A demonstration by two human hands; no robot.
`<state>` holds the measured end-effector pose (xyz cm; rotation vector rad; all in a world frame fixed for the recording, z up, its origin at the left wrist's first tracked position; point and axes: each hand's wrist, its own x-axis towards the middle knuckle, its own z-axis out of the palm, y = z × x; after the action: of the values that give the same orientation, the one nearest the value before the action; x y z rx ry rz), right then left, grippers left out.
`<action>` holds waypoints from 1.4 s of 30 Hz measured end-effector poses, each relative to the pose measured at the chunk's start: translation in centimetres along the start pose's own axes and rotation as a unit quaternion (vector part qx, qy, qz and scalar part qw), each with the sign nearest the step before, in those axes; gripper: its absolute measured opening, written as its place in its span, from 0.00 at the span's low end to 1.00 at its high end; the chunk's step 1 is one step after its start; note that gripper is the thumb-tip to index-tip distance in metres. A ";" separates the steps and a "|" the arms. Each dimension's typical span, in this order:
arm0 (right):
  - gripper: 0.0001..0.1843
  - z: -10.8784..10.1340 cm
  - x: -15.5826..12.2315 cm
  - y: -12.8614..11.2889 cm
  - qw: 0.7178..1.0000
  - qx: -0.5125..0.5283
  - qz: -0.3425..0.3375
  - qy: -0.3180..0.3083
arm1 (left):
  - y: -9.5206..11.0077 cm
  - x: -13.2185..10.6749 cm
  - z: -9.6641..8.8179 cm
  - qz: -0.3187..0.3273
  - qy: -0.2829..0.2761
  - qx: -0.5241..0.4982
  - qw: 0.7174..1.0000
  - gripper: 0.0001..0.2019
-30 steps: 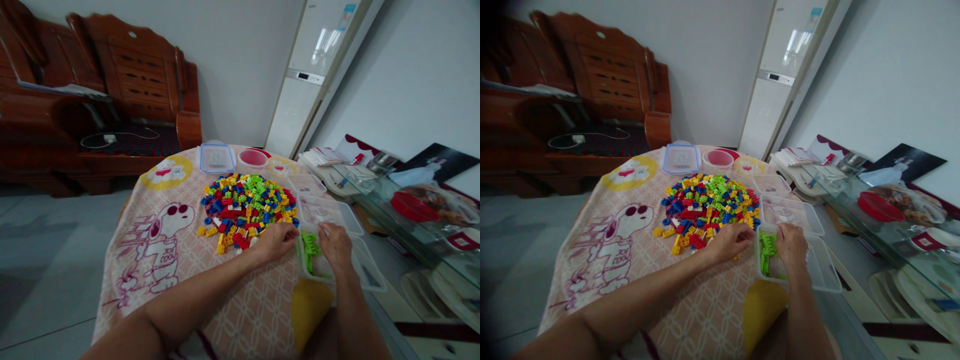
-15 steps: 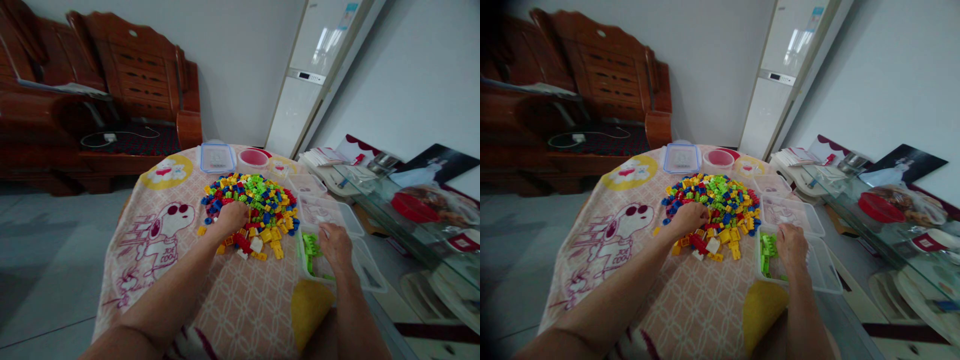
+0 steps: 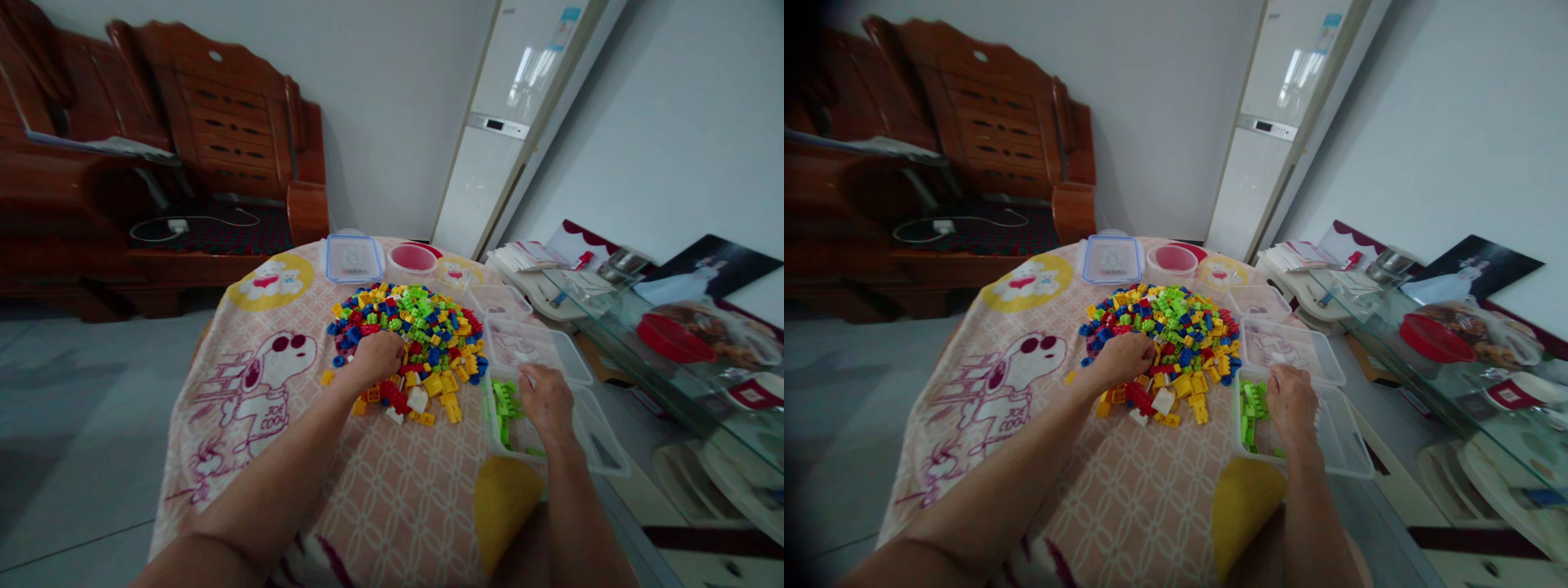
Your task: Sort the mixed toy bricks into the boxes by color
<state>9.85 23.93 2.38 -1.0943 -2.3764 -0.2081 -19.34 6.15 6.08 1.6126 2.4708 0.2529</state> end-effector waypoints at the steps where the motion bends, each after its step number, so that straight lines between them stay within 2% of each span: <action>1: 0.15 0.0 0.0 0.0 1.000 0.000 0.000 -0.001 | -0.2 0.1 0.1 -0.002 0.008 -0.014 1.000 0.11; 6: 0.16 0.0 0.1 0.0 1.000 -0.007 0.003 -0.005 | -0.8 0.8 0.3 0.026 0.079 -0.127 0.988 0.09; 11: 0.17 -0.1 0.1 -0.2 1.000 -0.004 0.001 -0.009 | 0.2 0.8 0.5 0.090 0.105 -0.296 0.945 0.09; 15: 0.17 -0.2 0.1 -0.3 1.000 -0.006 0.003 -0.013 | 2.6 0.5 1.7 0.129 0.069 -0.439 0.886 0.08; 20: 0.16 -0.3 0.2 -0.4 1.000 -0.013 0.011 -0.009 | 7.3 -0.3 4.0 0.159 -0.022 -0.580 0.799 0.09; 23: 0.16 -0.2 0.3 -0.4 1.000 -0.013 0.010 -0.005 | 9.9 -0.6 5.5 0.163 -0.070 -0.608 0.774 0.13; 25: 0.16 -0.1 0.2 -0.4 1.000 -0.009 0.009 -0.002 | 11.2 -0.8 6.3 0.172 -0.085 -0.611 0.768 0.18; 29: 0.17 0.0 0.2 -0.1 1.000 -0.001 0.005 0.003 | 12.2 -1.1 7.0 0.204 -0.076 -0.578 0.787 0.27; 32: 0.18 -0.1 0.2 -0.1 1.000 0.002 -0.001 0.000 | 11.5 -1.3 6.4 0.229 -0.040 -0.517 0.824 0.26; 35: 0.18 -0.3 0.2 -0.2 1.000 0.004 0.003 -0.004 | 9.8 -1.0 5.3 0.227 0.036 -0.420 0.878 0.23; 38: 0.17 -0.4 0.2 -0.3 1.000 0.005 0.004 -0.005 | 7.4 -0.3 4.3 0.190 0.109 -0.300 0.928 0.20; 42: 0.17 -0.3 0.2 -0.3 1.000 0.009 0.003 -0.005 | 4.7 0.5 3.7 0.178 0.119 -0.178 0.960 0.17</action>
<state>9.63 23.73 2.70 -1.0968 -2.3784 -0.1782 -14.54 8.66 3.60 1.9356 2.0978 0.9330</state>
